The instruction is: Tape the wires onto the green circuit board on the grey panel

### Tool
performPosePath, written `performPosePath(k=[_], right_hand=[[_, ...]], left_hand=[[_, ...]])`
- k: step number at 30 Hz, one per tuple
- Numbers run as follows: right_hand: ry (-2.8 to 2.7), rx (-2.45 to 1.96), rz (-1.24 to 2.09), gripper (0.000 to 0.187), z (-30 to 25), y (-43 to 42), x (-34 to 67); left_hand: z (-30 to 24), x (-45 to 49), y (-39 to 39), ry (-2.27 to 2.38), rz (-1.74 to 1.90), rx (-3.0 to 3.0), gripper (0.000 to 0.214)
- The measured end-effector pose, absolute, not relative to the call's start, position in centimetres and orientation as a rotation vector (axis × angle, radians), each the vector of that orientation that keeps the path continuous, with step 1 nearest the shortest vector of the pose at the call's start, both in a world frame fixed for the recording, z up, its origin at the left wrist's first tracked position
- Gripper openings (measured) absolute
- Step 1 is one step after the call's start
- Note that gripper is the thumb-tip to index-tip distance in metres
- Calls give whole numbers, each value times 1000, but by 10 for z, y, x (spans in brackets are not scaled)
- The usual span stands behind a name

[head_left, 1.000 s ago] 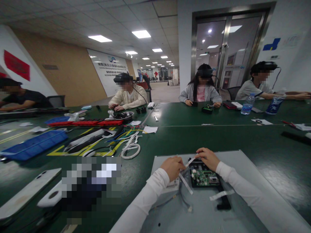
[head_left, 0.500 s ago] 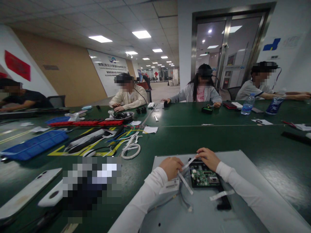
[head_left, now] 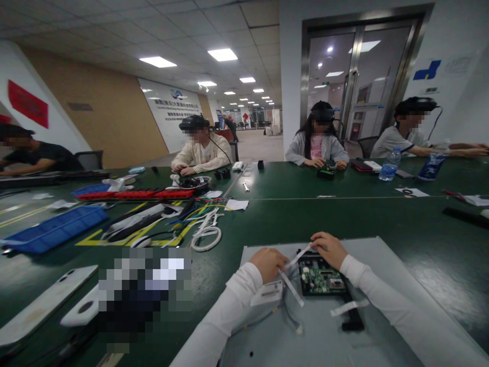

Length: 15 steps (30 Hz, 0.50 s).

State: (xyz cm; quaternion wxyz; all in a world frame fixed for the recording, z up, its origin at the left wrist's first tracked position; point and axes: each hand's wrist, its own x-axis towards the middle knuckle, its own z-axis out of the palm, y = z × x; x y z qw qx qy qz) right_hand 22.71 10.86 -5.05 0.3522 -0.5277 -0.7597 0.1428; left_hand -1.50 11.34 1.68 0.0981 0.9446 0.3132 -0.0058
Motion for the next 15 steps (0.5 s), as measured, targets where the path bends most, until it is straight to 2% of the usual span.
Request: performPosePath(k=[15], right_hand=[[-1957,-1420,361,26,-52,111,228]], left_hand=[[17,-16,114,909,-16,2791,31]])
